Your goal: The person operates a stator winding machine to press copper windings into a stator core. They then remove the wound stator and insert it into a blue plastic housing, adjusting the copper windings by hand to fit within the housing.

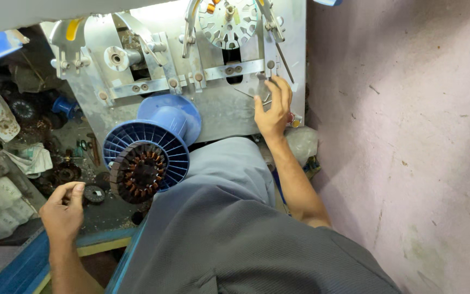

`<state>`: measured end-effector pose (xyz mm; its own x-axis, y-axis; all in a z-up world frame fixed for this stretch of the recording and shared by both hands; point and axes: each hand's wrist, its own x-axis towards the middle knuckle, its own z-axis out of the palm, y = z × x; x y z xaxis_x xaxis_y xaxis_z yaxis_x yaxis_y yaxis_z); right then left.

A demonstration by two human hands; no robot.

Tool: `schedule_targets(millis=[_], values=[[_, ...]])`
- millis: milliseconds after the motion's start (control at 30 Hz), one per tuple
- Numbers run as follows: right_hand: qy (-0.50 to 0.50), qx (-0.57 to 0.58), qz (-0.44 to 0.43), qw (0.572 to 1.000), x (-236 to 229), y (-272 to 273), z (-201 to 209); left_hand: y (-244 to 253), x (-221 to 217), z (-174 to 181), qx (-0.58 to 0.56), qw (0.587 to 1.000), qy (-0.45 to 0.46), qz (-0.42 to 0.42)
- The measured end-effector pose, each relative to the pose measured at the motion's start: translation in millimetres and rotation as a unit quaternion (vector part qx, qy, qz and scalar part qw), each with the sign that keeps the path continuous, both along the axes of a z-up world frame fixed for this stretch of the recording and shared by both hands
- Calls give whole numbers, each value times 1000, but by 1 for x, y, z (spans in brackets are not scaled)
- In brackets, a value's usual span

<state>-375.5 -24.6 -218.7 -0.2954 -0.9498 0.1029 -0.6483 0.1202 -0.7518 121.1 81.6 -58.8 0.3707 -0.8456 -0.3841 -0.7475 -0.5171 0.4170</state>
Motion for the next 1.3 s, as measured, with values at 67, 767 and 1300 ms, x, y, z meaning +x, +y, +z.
schedule_targets(millis=[67,767,1300], values=[[5,-1,6,1000,-1,4,-1,-1,1,-6,1,1000,-13,3],[-75,0,343,936,154,50,199,-38,52,-31,-179,970,107,-124],[-106,42,194,974,207,80,197,-65,53,-16,-286,916,214,-180]])
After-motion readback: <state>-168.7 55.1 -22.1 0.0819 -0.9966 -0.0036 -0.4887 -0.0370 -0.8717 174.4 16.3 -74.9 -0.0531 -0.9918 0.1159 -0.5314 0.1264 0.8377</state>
